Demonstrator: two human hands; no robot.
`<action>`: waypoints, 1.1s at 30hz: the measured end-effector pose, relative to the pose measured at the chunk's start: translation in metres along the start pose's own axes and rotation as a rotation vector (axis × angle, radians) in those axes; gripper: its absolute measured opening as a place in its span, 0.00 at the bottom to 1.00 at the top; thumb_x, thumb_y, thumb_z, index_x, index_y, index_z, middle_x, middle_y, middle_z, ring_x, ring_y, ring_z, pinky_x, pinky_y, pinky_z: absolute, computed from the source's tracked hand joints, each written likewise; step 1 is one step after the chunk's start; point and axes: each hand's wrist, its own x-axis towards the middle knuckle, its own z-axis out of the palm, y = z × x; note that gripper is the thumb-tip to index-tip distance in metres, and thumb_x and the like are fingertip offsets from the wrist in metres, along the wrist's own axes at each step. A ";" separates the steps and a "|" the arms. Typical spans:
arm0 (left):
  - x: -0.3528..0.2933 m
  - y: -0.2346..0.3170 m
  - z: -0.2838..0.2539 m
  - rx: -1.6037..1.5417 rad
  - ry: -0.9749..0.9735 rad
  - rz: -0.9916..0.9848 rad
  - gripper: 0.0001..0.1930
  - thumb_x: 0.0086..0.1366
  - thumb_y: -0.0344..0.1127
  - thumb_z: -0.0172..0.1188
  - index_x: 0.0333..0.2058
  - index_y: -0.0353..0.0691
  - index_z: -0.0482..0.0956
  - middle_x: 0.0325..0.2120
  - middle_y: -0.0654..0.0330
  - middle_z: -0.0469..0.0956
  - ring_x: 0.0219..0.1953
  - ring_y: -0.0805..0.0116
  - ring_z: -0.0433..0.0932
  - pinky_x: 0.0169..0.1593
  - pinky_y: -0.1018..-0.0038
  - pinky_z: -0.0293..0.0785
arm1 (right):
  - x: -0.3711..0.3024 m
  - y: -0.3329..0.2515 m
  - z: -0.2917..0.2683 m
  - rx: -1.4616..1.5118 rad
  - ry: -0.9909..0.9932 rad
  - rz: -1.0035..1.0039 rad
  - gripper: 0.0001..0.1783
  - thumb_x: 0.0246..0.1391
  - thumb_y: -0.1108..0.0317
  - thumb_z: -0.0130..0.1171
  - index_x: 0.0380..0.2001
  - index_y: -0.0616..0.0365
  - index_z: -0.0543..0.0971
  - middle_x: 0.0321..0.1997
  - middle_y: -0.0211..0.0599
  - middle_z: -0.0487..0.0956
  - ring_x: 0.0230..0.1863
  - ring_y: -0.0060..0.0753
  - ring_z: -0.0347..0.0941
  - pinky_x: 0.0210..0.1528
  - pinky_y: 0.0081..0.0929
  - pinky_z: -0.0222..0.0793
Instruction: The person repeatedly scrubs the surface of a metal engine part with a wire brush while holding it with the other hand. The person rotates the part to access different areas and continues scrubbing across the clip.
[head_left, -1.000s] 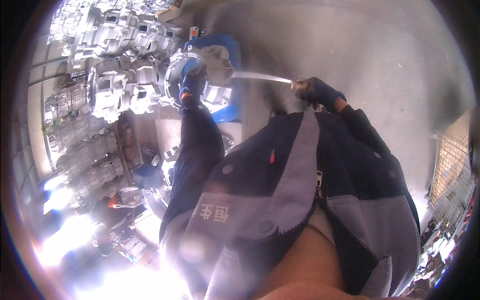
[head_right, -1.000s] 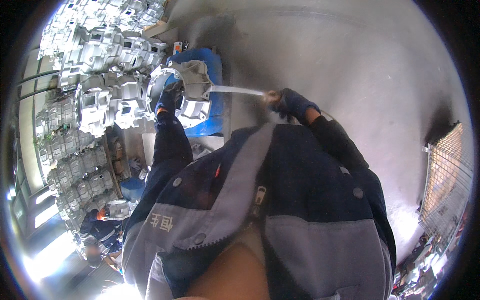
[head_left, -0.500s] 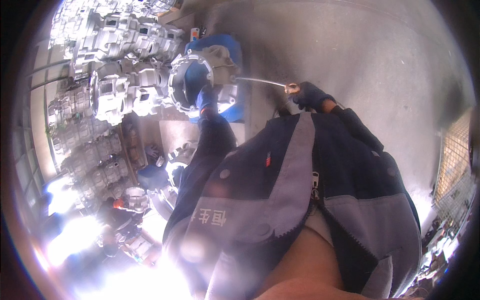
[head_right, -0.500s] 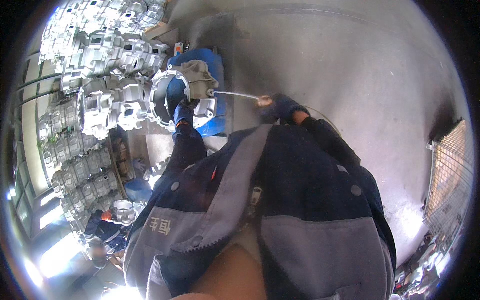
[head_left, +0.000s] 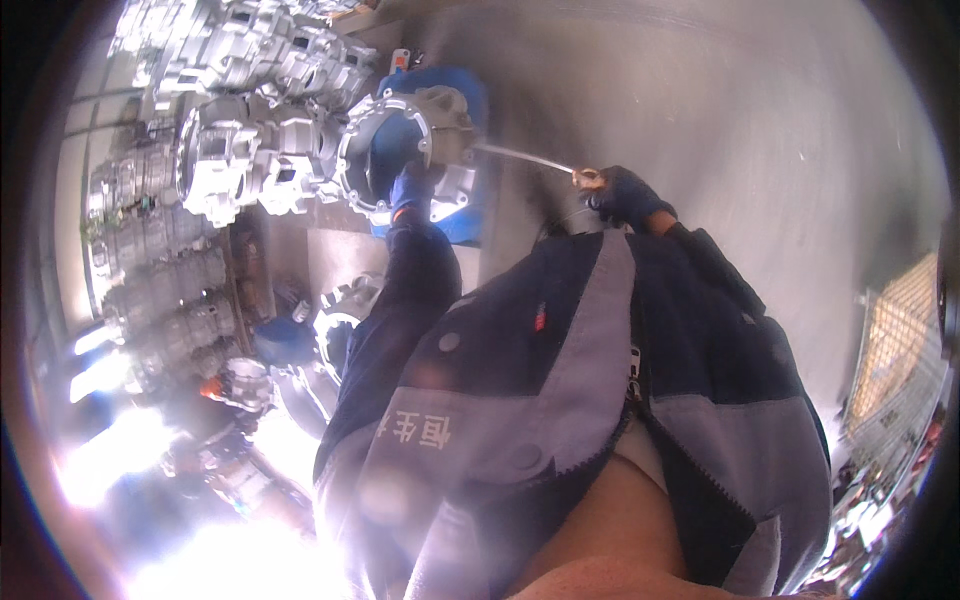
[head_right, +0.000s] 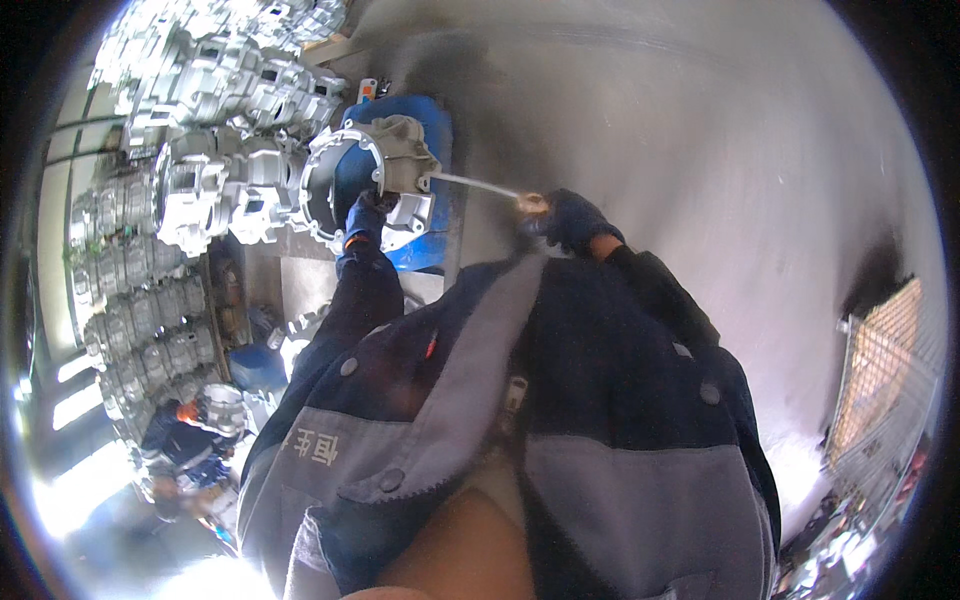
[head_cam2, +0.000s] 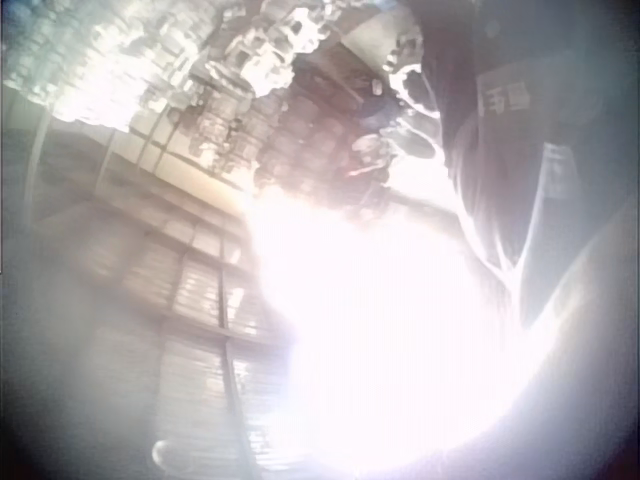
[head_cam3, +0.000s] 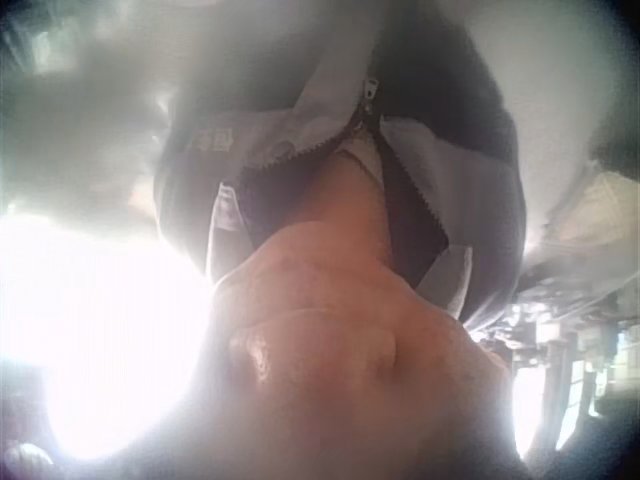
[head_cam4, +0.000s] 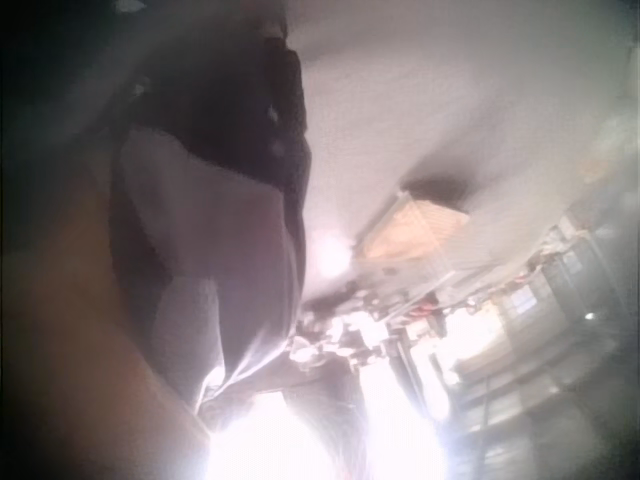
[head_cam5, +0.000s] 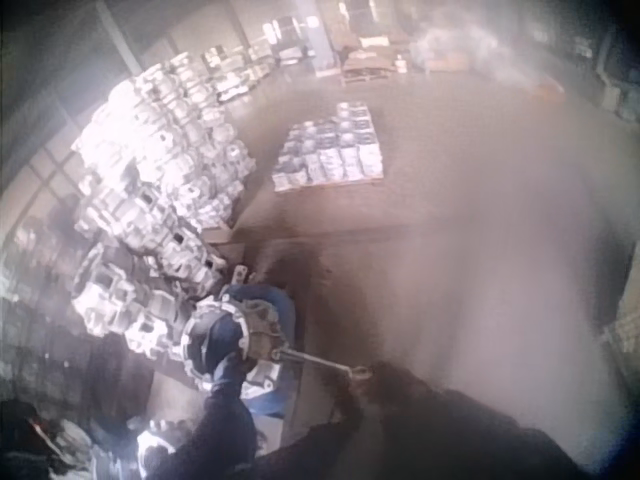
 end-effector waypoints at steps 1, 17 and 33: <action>-0.003 -0.002 -0.002 -0.031 0.036 0.049 0.15 0.58 0.43 0.65 0.39 0.39 0.80 0.29 0.58 0.81 0.34 0.65 0.78 0.44 0.72 0.72 | -0.004 -0.001 -0.006 -0.118 0.118 -0.094 0.20 0.47 0.50 0.63 0.35 0.55 0.81 0.24 0.42 0.80 0.28 0.42 0.77 0.33 0.37 0.71; -0.221 0.021 0.045 -1.042 0.709 -0.765 0.12 0.64 0.34 0.52 0.44 0.34 0.74 0.37 0.57 0.77 0.39 0.69 0.74 0.47 0.73 0.69 | 0.026 -0.167 0.063 -0.891 -0.011 -0.721 0.19 0.49 0.50 0.60 0.32 0.55 0.79 0.30 0.47 0.80 0.35 0.51 0.77 0.38 0.44 0.70; 0.013 0.015 -0.040 -1.902 0.472 -0.251 0.12 0.66 0.40 0.55 0.46 0.43 0.76 0.39 0.59 0.79 0.43 0.63 0.77 0.47 0.67 0.74 | 0.040 -0.135 -0.046 -0.445 0.252 -0.267 0.18 0.51 0.57 0.62 0.39 0.59 0.77 0.34 0.45 0.79 0.35 0.40 0.78 0.37 0.33 0.71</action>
